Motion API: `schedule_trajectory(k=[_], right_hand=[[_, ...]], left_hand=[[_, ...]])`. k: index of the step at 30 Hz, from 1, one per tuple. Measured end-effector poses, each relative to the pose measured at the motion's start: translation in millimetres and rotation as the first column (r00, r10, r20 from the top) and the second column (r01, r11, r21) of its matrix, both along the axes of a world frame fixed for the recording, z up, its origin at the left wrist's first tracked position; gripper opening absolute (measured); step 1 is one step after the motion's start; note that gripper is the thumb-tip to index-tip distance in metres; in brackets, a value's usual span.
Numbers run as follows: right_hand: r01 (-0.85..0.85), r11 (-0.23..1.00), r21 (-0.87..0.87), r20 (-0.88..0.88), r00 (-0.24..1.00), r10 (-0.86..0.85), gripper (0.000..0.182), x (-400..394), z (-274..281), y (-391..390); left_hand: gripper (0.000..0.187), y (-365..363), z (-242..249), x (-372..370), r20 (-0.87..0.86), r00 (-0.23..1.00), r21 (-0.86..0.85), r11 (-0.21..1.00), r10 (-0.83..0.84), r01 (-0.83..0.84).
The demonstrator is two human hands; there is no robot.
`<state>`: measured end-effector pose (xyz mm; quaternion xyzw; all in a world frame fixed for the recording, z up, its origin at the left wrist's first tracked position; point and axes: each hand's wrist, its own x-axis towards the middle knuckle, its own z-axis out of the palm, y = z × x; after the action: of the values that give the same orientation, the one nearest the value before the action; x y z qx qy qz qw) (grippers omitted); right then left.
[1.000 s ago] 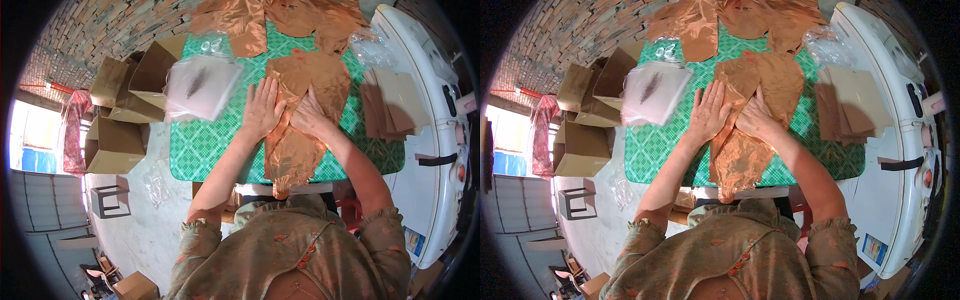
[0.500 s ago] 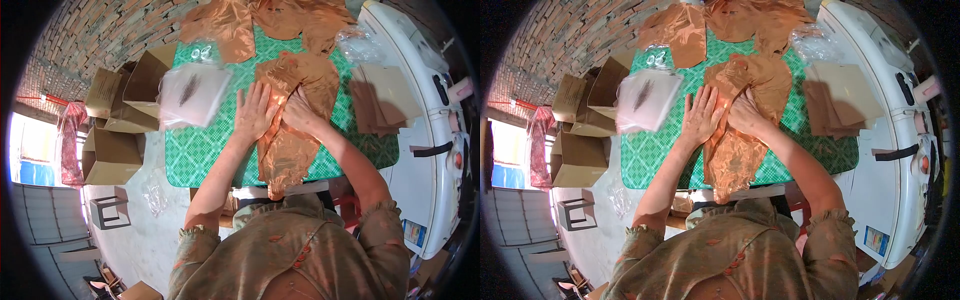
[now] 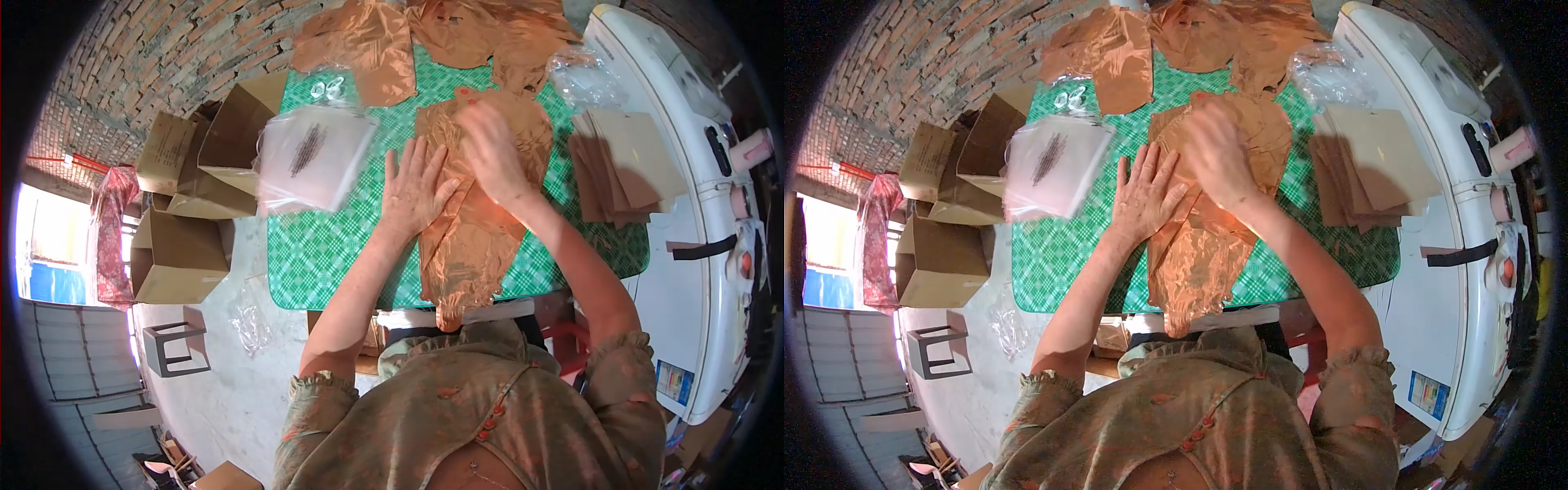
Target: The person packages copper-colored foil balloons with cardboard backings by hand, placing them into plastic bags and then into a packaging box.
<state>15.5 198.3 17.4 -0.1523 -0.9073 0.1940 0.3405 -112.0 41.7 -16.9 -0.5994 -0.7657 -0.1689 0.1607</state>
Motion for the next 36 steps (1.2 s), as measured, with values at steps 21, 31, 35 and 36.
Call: schedule_trajectory(k=[21,31,35,36], right_hand=[[-0.076,0.933,0.352,0.486,0.867,-0.113,0.060,-23.6,-47.8,22.4],[-0.093,0.921,0.379,0.441,0.893,-0.092,0.059,-21.4,-51.4,25.1],[-0.098,0.932,0.349,0.433,0.899,-0.068,0.059,-20.6,-50.3,25.0],[-0.098,0.932,0.349,0.435,0.898,-0.069,0.059,-20.4,-49.5,24.7]], left_hand=[[0.068,-14.3,-3.2,-6.5,-0.089,0.993,-0.040,0.997,-0.076,0.072],[0.068,-43.5,10.9,2.1,-0.073,0.986,-0.180,0.975,-0.147,0.132],[0.068,-56.0,15.7,9.1,0.005,0.985,-0.244,0.955,-0.171,0.167],[0.068,-59.9,17.3,11.7,0.018,0.984,-0.255,0.950,-0.180,0.178]])
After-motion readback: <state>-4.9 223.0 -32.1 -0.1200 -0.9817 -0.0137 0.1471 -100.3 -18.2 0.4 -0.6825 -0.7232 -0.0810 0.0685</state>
